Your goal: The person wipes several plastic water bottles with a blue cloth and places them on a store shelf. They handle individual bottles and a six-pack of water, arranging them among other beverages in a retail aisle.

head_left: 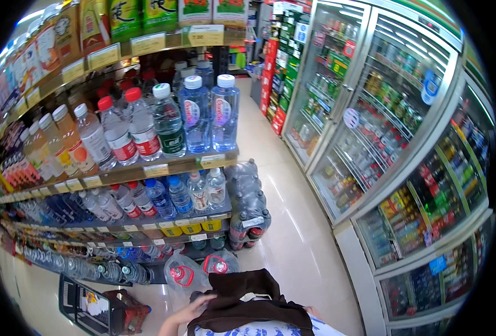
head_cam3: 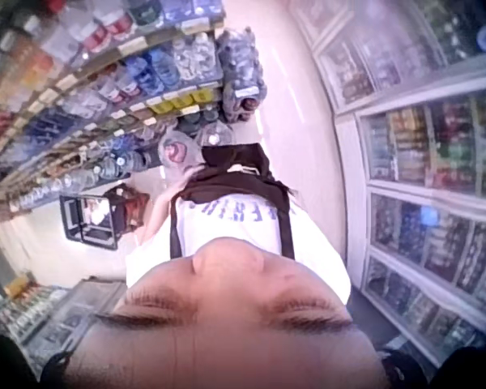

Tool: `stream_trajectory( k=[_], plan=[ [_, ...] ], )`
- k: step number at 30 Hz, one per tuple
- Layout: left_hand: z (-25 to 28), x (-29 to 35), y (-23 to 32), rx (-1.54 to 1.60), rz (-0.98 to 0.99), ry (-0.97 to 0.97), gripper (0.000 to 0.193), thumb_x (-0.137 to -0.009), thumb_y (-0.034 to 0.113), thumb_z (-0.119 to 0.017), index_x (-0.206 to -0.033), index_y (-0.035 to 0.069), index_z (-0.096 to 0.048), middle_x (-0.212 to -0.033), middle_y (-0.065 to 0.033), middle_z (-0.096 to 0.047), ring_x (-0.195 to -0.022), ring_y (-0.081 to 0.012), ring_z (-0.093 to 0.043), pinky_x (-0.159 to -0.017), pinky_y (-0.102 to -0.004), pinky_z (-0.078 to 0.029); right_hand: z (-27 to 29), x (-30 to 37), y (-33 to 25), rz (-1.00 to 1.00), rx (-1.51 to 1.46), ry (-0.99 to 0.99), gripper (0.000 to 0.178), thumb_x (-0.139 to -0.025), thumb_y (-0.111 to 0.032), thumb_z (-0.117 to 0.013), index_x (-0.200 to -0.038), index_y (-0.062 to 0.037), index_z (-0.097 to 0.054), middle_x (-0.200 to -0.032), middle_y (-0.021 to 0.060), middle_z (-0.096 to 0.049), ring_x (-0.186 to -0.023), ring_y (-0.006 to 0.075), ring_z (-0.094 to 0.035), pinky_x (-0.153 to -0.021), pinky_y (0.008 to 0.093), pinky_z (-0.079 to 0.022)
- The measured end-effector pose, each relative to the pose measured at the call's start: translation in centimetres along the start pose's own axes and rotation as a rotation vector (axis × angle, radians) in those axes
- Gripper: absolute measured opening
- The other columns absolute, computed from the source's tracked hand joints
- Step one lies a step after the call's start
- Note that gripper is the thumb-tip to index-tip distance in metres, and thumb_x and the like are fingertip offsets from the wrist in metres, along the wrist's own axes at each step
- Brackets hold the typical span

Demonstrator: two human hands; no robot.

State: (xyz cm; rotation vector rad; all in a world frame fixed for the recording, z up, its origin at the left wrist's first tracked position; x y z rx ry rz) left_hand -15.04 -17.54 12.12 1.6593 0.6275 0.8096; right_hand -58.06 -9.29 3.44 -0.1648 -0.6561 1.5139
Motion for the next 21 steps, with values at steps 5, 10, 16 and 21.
stream_trajectory(
  k=[5,10,16,21],
  plan=[
    [-1.6,2.8,-5.5,-0.087,0.502,0.547,0.039,-0.077,0.023,-0.048,-0.115,0.012,-0.043,-0.112,-0.0126,-0.044,-0.105,-0.0255,-0.041,-0.087,-0.0323,-0.033,2.3,-2.9,-3.7,-0.025,0.180,0.037,0.036,-0.075,-0.024,-0.048,-0.108,-0.0105,-0.047,-0.093,0.0130,-0.051,-0.089,0.0316,-0.048,-0.072,0.0398,-0.040],
    [-1.5,4.7,-10.9,-0.707,0.499,0.398,0.030,-0.073,0.022,-0.051,-0.103,0.020,-0.053,-0.090,-0.0126,-0.057,-0.085,-0.0311,-0.053,-0.074,-0.0387,-0.042,5.2,-4.4,-6.4,-0.038,0.154,-0.065,0.047,-0.075,-0.025,-0.046,-0.120,-0.0165,-0.037,-0.071,0.0105,-0.057,-0.069,0.0314,-0.055,-0.060,0.0410,-0.043],
    [-0.9,3.6,-9.5,-0.600,0.487,0.376,0.020,-0.075,0.021,-0.051,-0.094,0.016,-0.054,-0.079,-0.0086,-0.056,-0.075,-0.0259,-0.053,-0.069,-0.0354,-0.042,2.1,-5.8,-2.5,-0.199,0.238,-0.271,0.060,-0.074,-0.031,-0.046,-0.129,-0.0193,-0.022,-0.069,0.0132,-0.059,-0.064,0.0315,-0.058,-0.059,0.0391,-0.044],
    [-0.1,0.3,-6.7,-0.271,0.449,0.388,0.017,-0.076,0.021,-0.051,-0.092,0.015,-0.053,-0.078,-0.0071,-0.055,-0.074,-0.0236,-0.052,-0.068,-0.0336,-0.041,5.5,-5.5,-4.7,-0.181,0.199,-0.298,0.061,-0.075,-0.031,-0.047,-0.128,-0.0178,-0.020,-0.073,0.0155,-0.058,-0.068,0.0333,-0.057,-0.063,0.0397,-0.044]
  ],
)
Point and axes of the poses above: each hand's wrist, its own x-axis away from the middle knuckle, its own z-axis out of the back of the hand, y = z × x, the point moved 2 cm from there along -x, towards the middle knuckle
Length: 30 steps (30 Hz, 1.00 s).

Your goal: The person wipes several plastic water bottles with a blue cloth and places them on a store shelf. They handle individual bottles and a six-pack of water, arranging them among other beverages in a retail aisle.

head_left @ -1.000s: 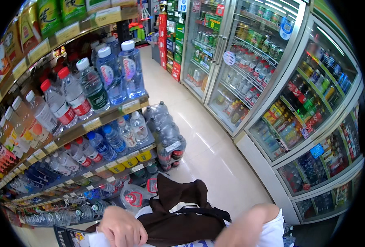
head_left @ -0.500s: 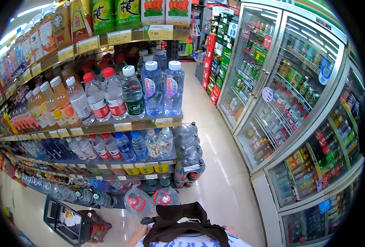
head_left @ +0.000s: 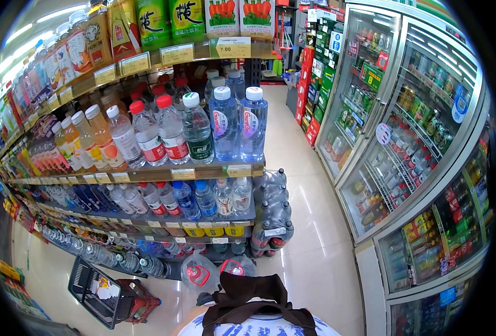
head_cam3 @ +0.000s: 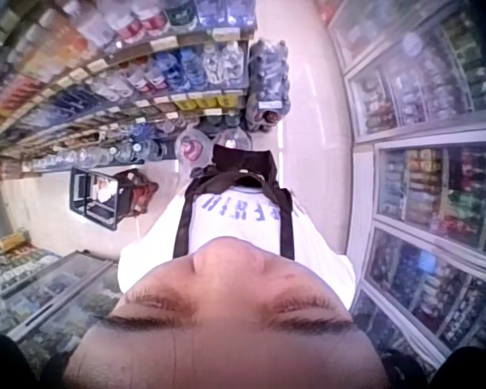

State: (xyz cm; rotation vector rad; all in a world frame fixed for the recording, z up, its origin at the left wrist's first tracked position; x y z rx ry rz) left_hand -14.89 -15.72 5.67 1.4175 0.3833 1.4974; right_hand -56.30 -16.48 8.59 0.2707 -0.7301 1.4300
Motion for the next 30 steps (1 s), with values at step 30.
stream_trajectory(
  k=[30],
  plan=[
    [2.1,10.3,-2.8,0.885,0.013,0.060,0.012,-0.082,0.020,-0.049,-0.079,0.008,-0.051,-0.071,0.0021,-0.051,-0.066,-0.0099,-0.048,-0.062,-0.0229,-0.038,13.8,1.3,-12.6,0.172,0.031,-0.430,0.070,-0.067,-0.013,-0.055,-0.129,-0.0109,-0.020,-0.089,0.0226,-0.057,-0.081,0.0349,-0.056,-0.074,0.0391,-0.043]
  ],
)
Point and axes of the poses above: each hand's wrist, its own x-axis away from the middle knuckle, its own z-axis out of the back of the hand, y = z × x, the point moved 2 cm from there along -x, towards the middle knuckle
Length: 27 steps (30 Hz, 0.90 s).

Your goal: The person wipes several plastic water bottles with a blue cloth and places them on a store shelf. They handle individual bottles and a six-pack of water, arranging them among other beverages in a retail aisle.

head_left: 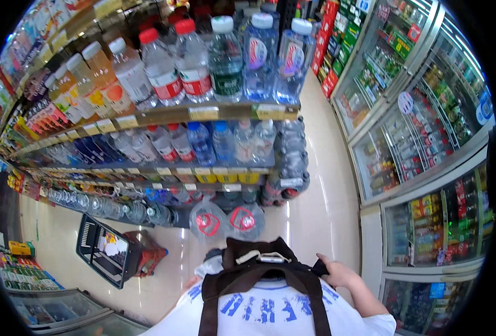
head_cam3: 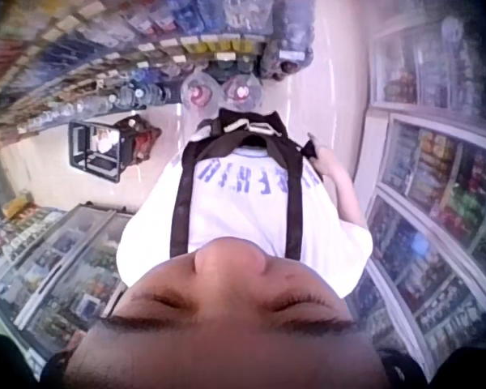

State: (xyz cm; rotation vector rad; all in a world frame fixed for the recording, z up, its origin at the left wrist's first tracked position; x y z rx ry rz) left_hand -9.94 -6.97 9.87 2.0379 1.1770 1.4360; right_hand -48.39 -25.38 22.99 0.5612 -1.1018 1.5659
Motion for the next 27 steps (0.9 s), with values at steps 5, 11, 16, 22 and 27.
stream_trajectory(
  k=[5,11,16,22,27],
  plan=[
    [-1.9,-3.8,0.8,0.099,-0.107,-0.013,0.014,-0.083,0.020,-0.049,-0.077,0.007,-0.051,-0.070,0.0036,-0.050,-0.065,-0.0076,-0.047,-0.061,-0.0212,-0.037,-2.3,4.7,2.5,0.047,0.030,-0.013,0.064,-0.072,-0.019,-0.050,-0.129,-0.0110,-0.022,-0.076,0.0219,-0.058,-0.070,0.0345,-0.057,-0.065,0.0383,-0.045],
    [-4.3,-6.6,4.0,0.025,0.128,-0.045,0.015,-0.084,0.018,-0.049,-0.077,0.006,-0.053,-0.073,0.0054,-0.050,-0.070,-0.0045,-0.045,-0.064,-0.0183,-0.036,-6.4,5.5,4.6,0.035,-0.006,0.024,0.063,-0.074,-0.023,-0.050,-0.129,-0.0130,-0.022,-0.080,0.0227,-0.058,-0.074,0.0346,-0.057,-0.068,0.0382,-0.044],
    [-0.2,-5.5,3.3,-0.372,0.238,-0.089,0.019,-0.084,0.016,-0.048,-0.094,0.003,-0.056,-0.088,-0.0006,-0.056,-0.084,-0.0121,-0.051,-0.077,-0.0249,-0.039,-4.8,1.6,1.3,0.111,0.043,0.031,0.062,-0.075,-0.026,-0.049,-0.130,-0.0146,-0.022,-0.084,0.0234,-0.058,-0.077,0.0346,-0.057,-0.070,0.0382,-0.043],
    [-0.1,-3.4,4.0,-0.492,0.166,-0.289,0.021,-0.086,0.020,-0.043,-0.102,0.008,-0.048,-0.085,-0.0017,-0.053,-0.080,-0.0055,-0.048,-0.067,-0.0241,-0.041,-1.2,-2.1,-1.6,0.457,0.041,-0.040,0.048,-0.080,-0.025,-0.047,-0.125,-0.0117,-0.035,-0.105,0.0177,-0.053,-0.095,0.0307,-0.052,-0.081,0.0350,-0.039],
    [-2.5,-3.5,2.2,-0.496,0.145,-0.266,0.021,-0.087,0.018,-0.040,-0.100,0.003,-0.047,-0.094,-0.0048,-0.050,-0.092,-0.0130,-0.044,-0.082,-0.0253,-0.035,3.7,2.7,-10.6,1.586,-0.359,-0.638,0.042,-0.085,-0.034,-0.043,-0.115,-0.0050,-0.045,-0.110,0.0180,-0.050,-0.102,0.0333,-0.047,-0.089,0.0492,-0.028]
  ],
)
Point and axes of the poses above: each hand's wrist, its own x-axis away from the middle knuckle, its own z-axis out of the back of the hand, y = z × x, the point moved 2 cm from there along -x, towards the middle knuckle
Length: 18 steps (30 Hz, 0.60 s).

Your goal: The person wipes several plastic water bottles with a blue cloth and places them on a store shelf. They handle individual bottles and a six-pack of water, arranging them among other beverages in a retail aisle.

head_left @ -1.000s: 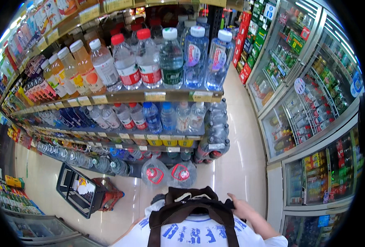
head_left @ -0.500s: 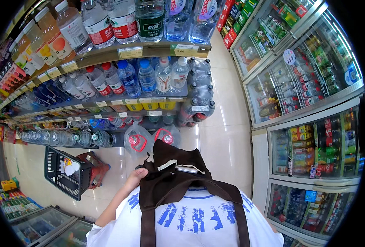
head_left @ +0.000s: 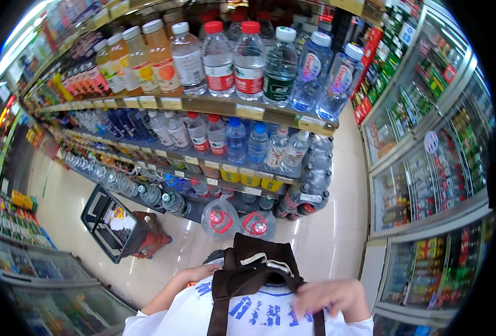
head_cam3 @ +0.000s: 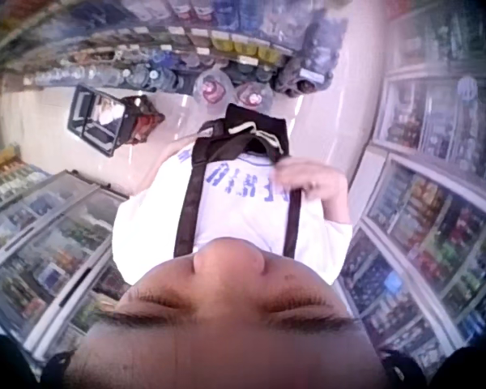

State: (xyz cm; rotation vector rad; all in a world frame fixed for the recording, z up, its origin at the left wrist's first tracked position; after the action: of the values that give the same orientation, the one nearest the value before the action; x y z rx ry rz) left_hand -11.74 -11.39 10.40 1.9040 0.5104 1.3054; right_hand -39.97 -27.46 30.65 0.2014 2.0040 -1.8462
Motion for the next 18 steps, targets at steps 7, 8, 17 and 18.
stream_trajectory(
  k=[7,8,17,18],
  plan=[
    [-4.7,2.9,-1.6,0.109,0.118,0.480,0.037,-0.083,0.035,-0.048,-0.091,0.001,-0.061,-0.086,-0.0071,-0.060,-0.087,-0.0122,-0.051,-0.087,-0.0253,-0.034,-0.7,-2.9,-4.5,0.351,-0.049,-0.656,0.019,-0.081,-0.023,-0.050,-0.097,-0.0179,-0.057,-0.082,0.0043,-0.052,-0.077,0.0210,-0.050,-0.067,0.0350,-0.035],
    [-5.2,3.7,-1.9,0.082,0.113,0.595,0.040,-0.082,0.038,-0.050,-0.087,0.000,-0.063,-0.080,-0.0072,-0.062,-0.085,-0.0118,-0.052,-0.088,-0.0253,-0.033,-1.4,-3.0,-5.7,0.404,-0.038,-0.625,0.019,-0.080,-0.024,-0.049,-0.098,-0.0215,-0.056,-0.076,0.0018,-0.051,-0.071,0.0191,-0.050,-0.060,0.0328,-0.035],
    [-4.3,3.3,-8.2,0.266,0.255,0.711,0.026,-0.078,0.025,-0.059,-0.078,0.000,-0.064,-0.070,-0.0002,-0.060,-0.064,-0.0068,-0.052,-0.062,-0.0233,-0.041,-3.0,-9.3,-9.0,0.618,0.568,-0.532,0.013,-0.076,-0.027,-0.049,-0.067,-0.0182,-0.045,-0.058,-0.0005,-0.040,-0.051,0.0148,-0.040,-0.047,0.0280,-0.026],
    [-4.1,3.2,-9.4,0.239,0.203,0.723,0.027,-0.078,0.027,-0.058,-0.077,0.001,-0.064,-0.067,0.0006,-0.058,-0.062,-0.0065,-0.050,-0.059,-0.0235,-0.040,-0.6,-11.2,-9.0,0.650,0.503,-0.589,0.013,-0.077,-0.026,-0.050,-0.077,-0.0138,-0.049,-0.072,0.0044,-0.046,-0.065,0.0193,-0.044,-0.060,0.0291,-0.030]
  ],
)
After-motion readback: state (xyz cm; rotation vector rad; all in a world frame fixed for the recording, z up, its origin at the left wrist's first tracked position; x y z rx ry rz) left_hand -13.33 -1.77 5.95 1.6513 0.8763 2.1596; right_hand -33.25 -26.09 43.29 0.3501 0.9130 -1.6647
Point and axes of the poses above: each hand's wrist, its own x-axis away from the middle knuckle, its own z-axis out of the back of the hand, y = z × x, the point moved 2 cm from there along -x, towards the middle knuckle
